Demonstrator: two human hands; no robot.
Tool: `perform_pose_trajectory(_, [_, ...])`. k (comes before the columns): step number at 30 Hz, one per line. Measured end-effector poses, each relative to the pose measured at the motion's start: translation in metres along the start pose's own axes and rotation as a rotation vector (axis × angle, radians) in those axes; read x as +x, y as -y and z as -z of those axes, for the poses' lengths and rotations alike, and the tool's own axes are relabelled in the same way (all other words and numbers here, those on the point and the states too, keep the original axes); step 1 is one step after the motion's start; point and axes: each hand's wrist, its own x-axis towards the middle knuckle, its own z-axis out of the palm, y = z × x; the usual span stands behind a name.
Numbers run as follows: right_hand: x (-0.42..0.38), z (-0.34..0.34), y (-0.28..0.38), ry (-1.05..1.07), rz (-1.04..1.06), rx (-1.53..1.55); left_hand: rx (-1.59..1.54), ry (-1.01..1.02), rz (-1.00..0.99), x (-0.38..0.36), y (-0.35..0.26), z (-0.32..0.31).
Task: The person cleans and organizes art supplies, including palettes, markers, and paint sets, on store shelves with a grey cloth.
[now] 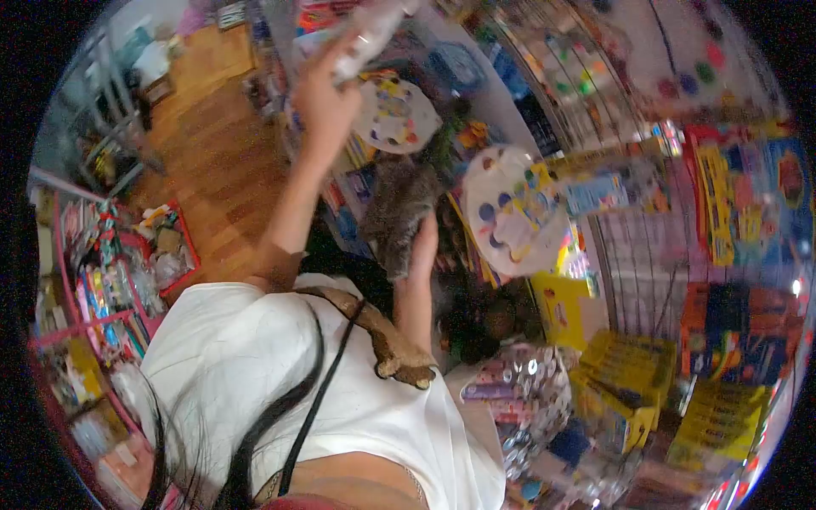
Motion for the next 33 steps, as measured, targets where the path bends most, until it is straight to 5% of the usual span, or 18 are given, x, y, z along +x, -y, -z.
perform_pose_trajectory(2, [-0.004, -0.007, 0.002, 0.075, -0.008, 0.051, 0.089, 0.136, 0.070, -0.018, 0.003, -0.008])
perform_pose_trajectory(9, [-0.002, -0.011, 0.004, -0.052, -0.046, 0.042, 0.308, 0.576, -0.248, -0.095, 0.037, -0.063])
perform_pose_trajectory(12, [0.001, -0.001, 0.001, -0.024, -0.043, 0.086, 0.482, 0.549, -0.402, -0.121, 0.055, -0.083])
perform_pose_trajectory(15, [0.002, 0.000, -0.001, -0.075, -0.020, 0.048, 0.320, 0.881, -0.257, -0.110, 0.047, -0.069])
perform_pose_trajectory(24, [-0.008, -0.012, -0.003, 0.017, -0.088, 0.061, 0.162, 1.011, -0.214, -0.095, 0.050, -0.057])
perform_pose_trajectory(27, [-0.003, -0.005, -0.007, -0.073, -0.075, -0.004, -0.047, 1.053, -0.019, -0.073, 0.042, -0.049])
perform_pose_trajectory(33, [-0.005, -0.001, -0.007, -0.088, -0.069, -0.019, -0.535, 0.813, 0.107, -0.042, 0.045, -0.051])
